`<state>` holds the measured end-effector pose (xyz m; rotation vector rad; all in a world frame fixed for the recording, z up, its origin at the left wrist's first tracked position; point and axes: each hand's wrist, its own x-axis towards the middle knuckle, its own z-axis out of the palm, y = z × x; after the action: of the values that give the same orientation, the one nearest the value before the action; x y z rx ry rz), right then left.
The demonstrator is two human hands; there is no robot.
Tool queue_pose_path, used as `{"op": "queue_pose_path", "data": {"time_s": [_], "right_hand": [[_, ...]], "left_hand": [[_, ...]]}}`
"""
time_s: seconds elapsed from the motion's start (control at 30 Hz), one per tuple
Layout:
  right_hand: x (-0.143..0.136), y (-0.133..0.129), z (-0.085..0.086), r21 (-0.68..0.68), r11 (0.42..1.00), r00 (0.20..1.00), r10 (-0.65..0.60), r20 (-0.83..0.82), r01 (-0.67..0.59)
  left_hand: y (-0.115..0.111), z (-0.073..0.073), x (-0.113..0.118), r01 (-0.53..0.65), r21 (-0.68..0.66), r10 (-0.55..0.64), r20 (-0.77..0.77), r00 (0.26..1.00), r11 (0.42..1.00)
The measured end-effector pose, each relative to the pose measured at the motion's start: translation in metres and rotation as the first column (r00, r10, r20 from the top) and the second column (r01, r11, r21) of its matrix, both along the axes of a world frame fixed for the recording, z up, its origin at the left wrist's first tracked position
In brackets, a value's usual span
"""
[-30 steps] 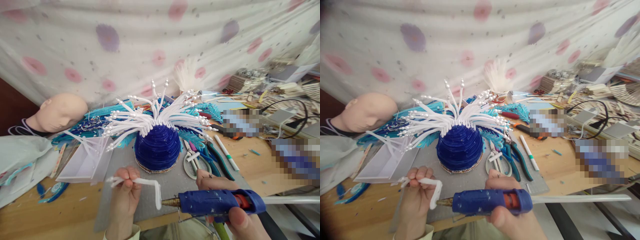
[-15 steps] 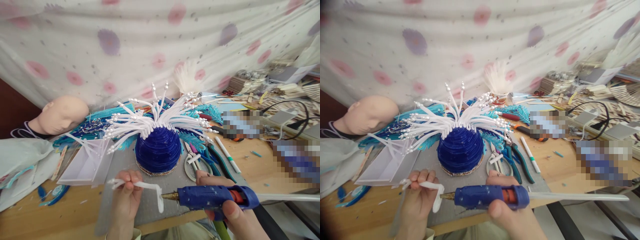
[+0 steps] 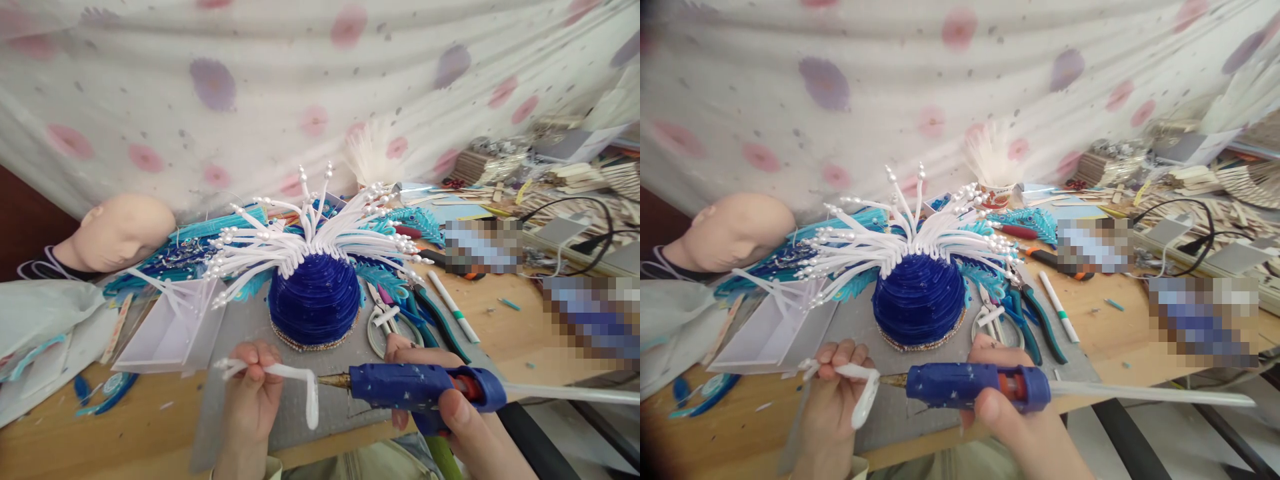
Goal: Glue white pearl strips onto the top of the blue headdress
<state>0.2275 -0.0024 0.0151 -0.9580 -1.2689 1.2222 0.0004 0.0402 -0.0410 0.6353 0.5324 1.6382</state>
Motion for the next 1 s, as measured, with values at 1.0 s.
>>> {"op": "queue_pose_path", "data": {"time_s": [1.0], "right_hand": [[0.007,-0.015,-0.017,0.036,0.969,0.965,-0.247,0.092,0.244]], "left_hand": [[-0.001,0.018,0.008,0.052,0.027,-0.053,0.039,0.998,0.998]]}}
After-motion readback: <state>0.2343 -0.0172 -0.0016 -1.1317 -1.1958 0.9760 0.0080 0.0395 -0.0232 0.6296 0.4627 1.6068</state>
